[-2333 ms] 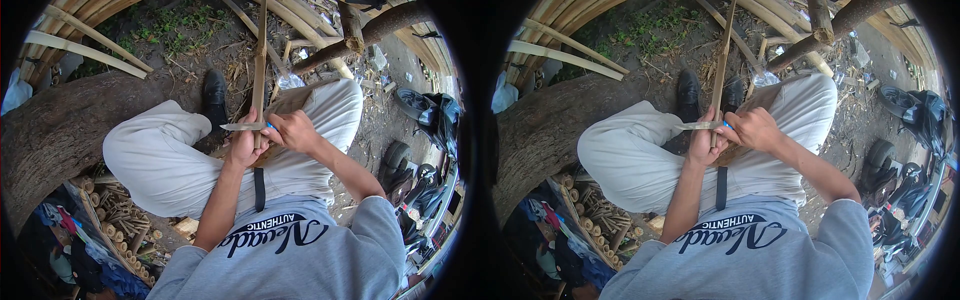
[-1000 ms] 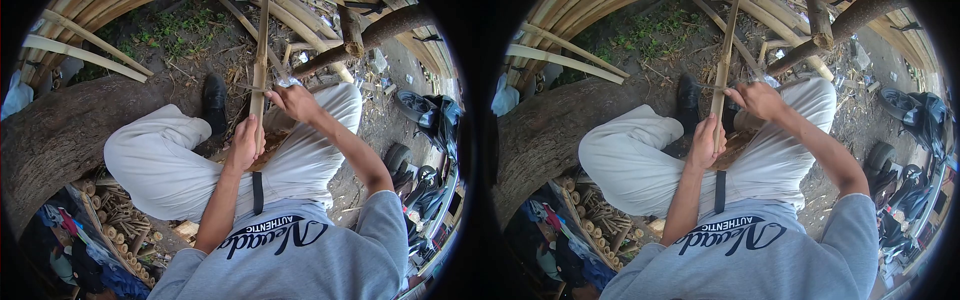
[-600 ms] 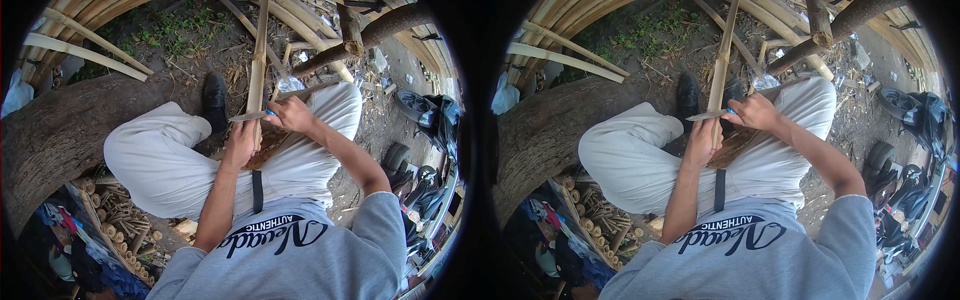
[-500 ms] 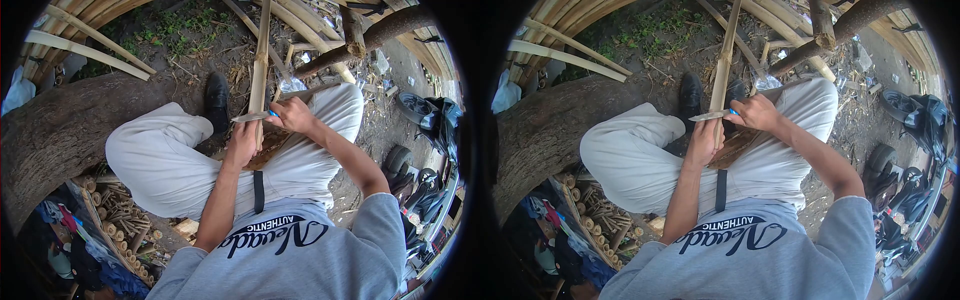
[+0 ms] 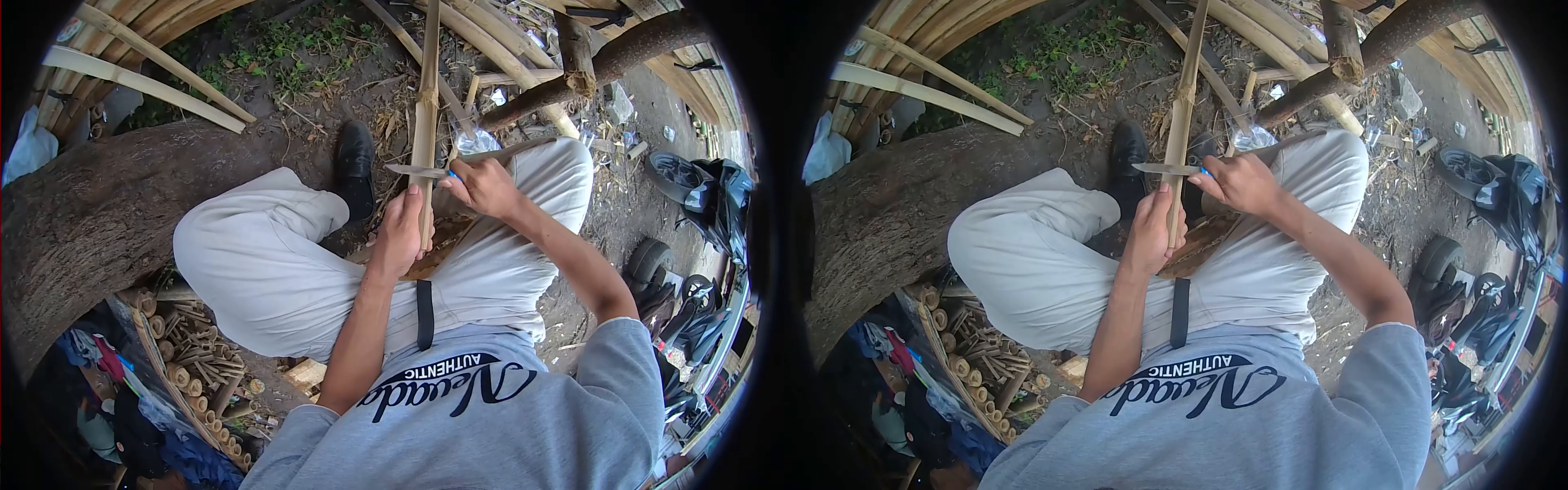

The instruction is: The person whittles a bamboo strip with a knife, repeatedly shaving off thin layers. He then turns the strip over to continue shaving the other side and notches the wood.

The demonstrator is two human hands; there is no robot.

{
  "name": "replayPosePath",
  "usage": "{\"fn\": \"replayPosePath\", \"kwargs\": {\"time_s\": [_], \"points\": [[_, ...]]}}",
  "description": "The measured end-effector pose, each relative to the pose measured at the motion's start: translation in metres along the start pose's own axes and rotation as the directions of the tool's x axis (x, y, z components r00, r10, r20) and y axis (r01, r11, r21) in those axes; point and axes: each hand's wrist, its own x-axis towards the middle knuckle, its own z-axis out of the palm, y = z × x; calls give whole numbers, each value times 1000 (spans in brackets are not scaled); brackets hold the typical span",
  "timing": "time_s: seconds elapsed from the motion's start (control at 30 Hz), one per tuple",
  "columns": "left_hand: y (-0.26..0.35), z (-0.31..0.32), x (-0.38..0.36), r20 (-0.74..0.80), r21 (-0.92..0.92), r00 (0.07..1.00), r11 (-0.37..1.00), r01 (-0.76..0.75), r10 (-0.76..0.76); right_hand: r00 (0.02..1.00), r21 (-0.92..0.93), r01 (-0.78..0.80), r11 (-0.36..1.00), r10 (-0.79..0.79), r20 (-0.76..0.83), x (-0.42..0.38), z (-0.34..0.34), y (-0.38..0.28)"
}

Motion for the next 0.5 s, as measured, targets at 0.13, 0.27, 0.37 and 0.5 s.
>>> {"fn": "replayPosePath", "kwargs": {"time_s": [0.13,0.27,0.37,0.5], "points": [[0,7,-6,-21,12,1000,1000,19,-19,979,-180,-195,964,180,-99,23,-1,32],[2,6,-6,43,-101,997,993,65,-61,853,-287,-520,804,477,-211,60,3,105],[6,0,-2,66,-222,998,974,39,-24,796,-90,-596,798,571,-201,64,13,85],[8,-4,1,125,-359,991,929,83,-40,743,190,-602,775,631,-220,49,25,46]]}}
